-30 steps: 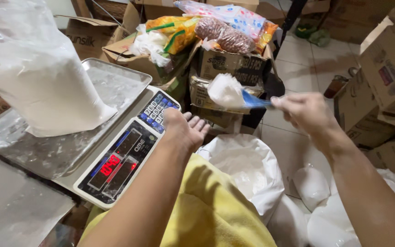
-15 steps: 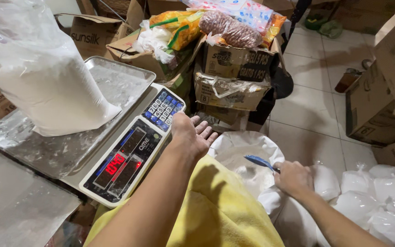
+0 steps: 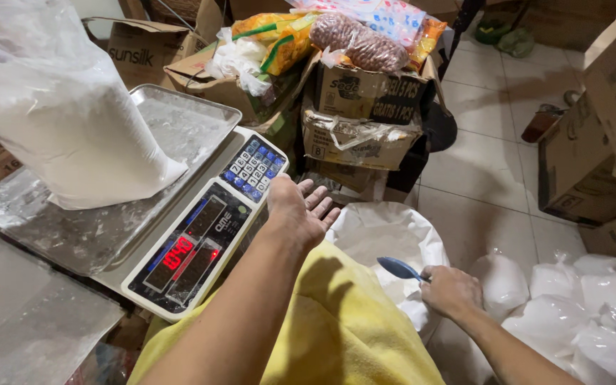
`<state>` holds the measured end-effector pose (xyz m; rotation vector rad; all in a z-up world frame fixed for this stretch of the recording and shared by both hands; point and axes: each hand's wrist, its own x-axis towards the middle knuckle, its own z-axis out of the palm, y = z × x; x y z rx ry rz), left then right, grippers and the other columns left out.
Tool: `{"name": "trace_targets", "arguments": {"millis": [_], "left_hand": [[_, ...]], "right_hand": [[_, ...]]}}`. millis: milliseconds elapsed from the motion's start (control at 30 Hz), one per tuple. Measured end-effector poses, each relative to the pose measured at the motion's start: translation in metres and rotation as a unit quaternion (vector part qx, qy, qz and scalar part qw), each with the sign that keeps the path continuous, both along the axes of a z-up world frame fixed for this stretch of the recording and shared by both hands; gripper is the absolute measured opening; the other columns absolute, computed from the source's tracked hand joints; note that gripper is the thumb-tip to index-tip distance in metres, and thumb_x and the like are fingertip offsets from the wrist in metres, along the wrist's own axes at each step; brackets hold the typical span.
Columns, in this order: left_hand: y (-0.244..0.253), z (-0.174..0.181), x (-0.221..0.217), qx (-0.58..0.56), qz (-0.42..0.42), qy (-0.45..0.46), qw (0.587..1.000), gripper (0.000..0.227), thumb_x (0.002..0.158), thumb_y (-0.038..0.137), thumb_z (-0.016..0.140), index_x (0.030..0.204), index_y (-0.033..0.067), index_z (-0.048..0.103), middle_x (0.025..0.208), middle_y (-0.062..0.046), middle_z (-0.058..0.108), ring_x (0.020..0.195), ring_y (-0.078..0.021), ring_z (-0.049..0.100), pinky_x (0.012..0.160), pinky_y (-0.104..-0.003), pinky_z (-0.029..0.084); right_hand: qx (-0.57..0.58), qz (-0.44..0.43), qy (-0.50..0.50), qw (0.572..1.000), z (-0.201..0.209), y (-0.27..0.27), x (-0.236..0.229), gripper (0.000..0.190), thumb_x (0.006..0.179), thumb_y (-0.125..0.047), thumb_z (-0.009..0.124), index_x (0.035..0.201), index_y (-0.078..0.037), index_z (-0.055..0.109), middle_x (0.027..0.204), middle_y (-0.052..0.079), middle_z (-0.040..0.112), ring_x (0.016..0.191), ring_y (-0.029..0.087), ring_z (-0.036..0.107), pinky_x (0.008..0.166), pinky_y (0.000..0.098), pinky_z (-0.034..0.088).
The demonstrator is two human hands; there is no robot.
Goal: The person scoops white powder from a large sack into a plastic bag using a blue scoop, places the bag on a digital scale, adjusts the amount to reach a target weight, and ties the bag closed. The process is repeated for multiple bags.
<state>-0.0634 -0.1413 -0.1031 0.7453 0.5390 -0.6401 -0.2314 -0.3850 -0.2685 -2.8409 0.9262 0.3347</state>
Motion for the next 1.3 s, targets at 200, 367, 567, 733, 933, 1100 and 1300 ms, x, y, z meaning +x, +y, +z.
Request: {"name": "trace_targets", "arguments": {"millis": [200, 367, 567, 733, 933, 1100, 1300], "left_hand": [[0.006, -0.001, -0.004, -0.005, 0.008, 0.007, 1.000, 0.067, 0.103, 0.049, 0.024, 0.156, 0.0093, 0.035, 0.158, -0.019, 0.042, 0.148, -0.0351, 0.038, 0.121, -0.053, 0.031], [0.016, -0.003, -0.001, -0.004, 0.024, 0.006, 1.000, 0.061, 0.102, 0.037, 0.028, 0.155, 0.0071, 0.038, 0.154, -0.020, 0.047, 0.145, -0.0342, 0.044, 0.120, -0.052, 0.034], [0.031, -0.007, 0.006, -0.014, 0.056, 0.018, 0.998, 0.055, 0.099, 0.034, 0.043, 0.148, 0.0097, 0.045, 0.148, -0.016, 0.051, 0.142, -0.0328, 0.047, 0.119, -0.050, 0.035], [0.046, -0.010, 0.013, -0.017, 0.079, 0.013, 0.997, 0.044, 0.093, 0.027, 0.050, 0.132, 0.0090, 0.058, 0.138, -0.014, 0.058, 0.134, -0.0334, 0.053, 0.116, -0.051, 0.039], [0.073, -0.005, 0.020, -0.034, 0.096, 0.010, 0.995, 0.026, 0.091, 0.023, 0.052, 0.114, 0.0134, 0.057, 0.128, -0.012, 0.061, 0.124, -0.0325, 0.057, 0.111, -0.052, 0.040], [0.112, 0.014, 0.035, -0.039, 0.104, -0.034, 0.993, 0.019, 0.090, 0.024, 0.052, 0.107, 0.0144, 0.054, 0.114, -0.007, 0.060, 0.110, -0.0277, 0.061, 0.101, -0.051, 0.047], [0.164, 0.049, 0.037, -0.027, 0.183, -0.112, 0.976, 0.044, 0.095, 0.033, 0.045, 0.135, 0.0147, 0.046, 0.134, -0.013, 0.053, 0.119, -0.0322, 0.055, 0.092, -0.047, 0.047]], "right_hand": [[0.055, -0.066, -0.075, 0.993, -0.010, -0.016, 0.011, 0.032, 0.084, -0.039, 0.070, 0.112, -0.029, 0.081, 0.109, 0.013, 0.078, 0.105, 0.032, 0.074, 0.094, 0.0432, 0.057], [0.125, -0.070, -0.247, 0.958, 0.017, -0.027, 0.026, 0.035, 0.084, -0.041, 0.074, 0.109, -0.018, 0.080, 0.096, 0.013, 0.080, 0.088, 0.029, 0.075, 0.082, 0.0411, 0.056], [0.320, -0.026, -0.373, 0.871, 0.109, -0.007, 0.060, 0.025, 0.092, -0.025, 0.072, 0.101, -0.005, 0.082, 0.076, 0.000, 0.064, 0.066, 0.009, 0.049, 0.057, 0.0263, 0.037], [0.407, -0.045, -0.359, 0.839, 0.183, 0.041, 0.089, 0.019, 0.093, -0.023, 0.070, 0.100, -0.007, 0.078, 0.067, -0.003, 0.053, 0.054, 0.007, 0.039, 0.048, 0.0255, 0.028], [0.462, 0.045, -0.392, 0.795, 0.249, 0.108, 0.125, 0.017, 0.095, -0.020, 0.069, 0.101, -0.005, 0.075, 0.065, -0.005, 0.052, 0.052, 0.005, 0.037, 0.046, 0.0246, 0.027], [0.460, 0.120, -0.420, 0.773, 0.303, 0.164, 0.158, 0.016, 0.095, -0.020, 0.068, 0.102, -0.007, 0.075, 0.066, -0.004, 0.057, 0.053, 0.005, 0.042, 0.046, 0.0236, 0.032], [0.356, 0.187, -0.469, 0.786, 0.369, 0.213, 0.197, 0.018, 0.095, -0.032, 0.074, 0.100, -0.015, 0.076, 0.071, -0.006, 0.062, 0.056, 0.004, 0.051, 0.051, 0.0231, 0.044]]}}
